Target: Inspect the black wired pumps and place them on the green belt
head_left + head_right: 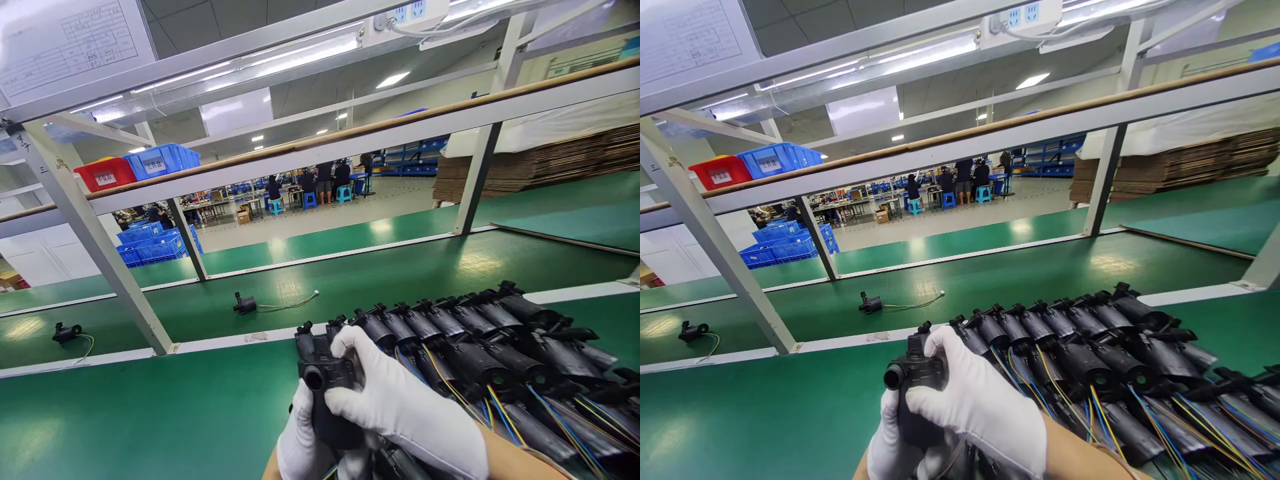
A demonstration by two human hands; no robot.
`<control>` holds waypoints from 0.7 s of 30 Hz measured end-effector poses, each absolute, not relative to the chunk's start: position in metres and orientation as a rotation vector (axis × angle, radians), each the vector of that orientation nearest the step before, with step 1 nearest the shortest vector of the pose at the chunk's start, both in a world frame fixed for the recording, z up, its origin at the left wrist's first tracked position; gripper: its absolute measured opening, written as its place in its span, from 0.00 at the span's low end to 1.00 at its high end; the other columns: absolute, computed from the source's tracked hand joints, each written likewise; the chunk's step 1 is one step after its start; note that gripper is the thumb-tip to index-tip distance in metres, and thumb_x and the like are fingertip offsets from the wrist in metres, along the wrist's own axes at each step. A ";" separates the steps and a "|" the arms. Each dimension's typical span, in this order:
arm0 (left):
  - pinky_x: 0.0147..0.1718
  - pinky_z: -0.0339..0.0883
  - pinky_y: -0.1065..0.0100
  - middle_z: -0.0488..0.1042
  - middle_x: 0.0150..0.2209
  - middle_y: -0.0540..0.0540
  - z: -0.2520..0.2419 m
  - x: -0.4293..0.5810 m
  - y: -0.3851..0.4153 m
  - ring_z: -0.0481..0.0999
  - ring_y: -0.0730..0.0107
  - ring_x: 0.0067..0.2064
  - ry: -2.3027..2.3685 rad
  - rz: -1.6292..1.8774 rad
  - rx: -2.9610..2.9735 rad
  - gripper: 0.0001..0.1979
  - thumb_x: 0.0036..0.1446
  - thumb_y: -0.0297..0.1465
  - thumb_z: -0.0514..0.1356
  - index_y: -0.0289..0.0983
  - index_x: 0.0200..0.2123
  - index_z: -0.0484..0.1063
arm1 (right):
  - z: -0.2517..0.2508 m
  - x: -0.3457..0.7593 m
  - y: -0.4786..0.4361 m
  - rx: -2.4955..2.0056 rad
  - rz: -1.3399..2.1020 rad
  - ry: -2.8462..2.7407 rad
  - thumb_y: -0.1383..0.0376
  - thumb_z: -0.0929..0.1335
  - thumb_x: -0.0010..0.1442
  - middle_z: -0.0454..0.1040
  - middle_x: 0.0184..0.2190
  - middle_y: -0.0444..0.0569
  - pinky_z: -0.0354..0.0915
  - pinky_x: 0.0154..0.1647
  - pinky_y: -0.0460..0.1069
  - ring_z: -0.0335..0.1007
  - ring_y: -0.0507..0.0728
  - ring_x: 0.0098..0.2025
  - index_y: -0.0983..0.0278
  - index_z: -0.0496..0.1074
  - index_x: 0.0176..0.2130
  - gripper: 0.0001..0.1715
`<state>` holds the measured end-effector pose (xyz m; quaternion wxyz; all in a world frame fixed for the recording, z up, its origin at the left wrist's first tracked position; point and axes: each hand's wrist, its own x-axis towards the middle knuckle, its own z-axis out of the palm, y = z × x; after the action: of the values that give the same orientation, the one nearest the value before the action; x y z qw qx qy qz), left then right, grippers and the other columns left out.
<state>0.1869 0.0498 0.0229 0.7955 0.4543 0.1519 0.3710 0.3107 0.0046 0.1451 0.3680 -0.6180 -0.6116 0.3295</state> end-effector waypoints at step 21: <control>0.04 0.46 0.77 0.78 0.23 0.44 0.004 0.196 0.061 0.54 0.82 0.06 -0.141 0.569 0.831 0.54 0.42 0.72 0.49 0.32 0.54 0.70 | 0.142 0.331 0.006 -1.244 0.952 -1.676 0.64 0.68 0.49 0.65 0.30 0.40 0.62 0.34 0.47 0.63 0.53 0.34 0.60 0.63 0.33 0.09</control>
<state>0.1956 0.0607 0.0041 0.8735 0.3976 -0.0674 0.2726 0.3314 0.0055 0.1421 0.4113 -0.4942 -0.6659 0.3784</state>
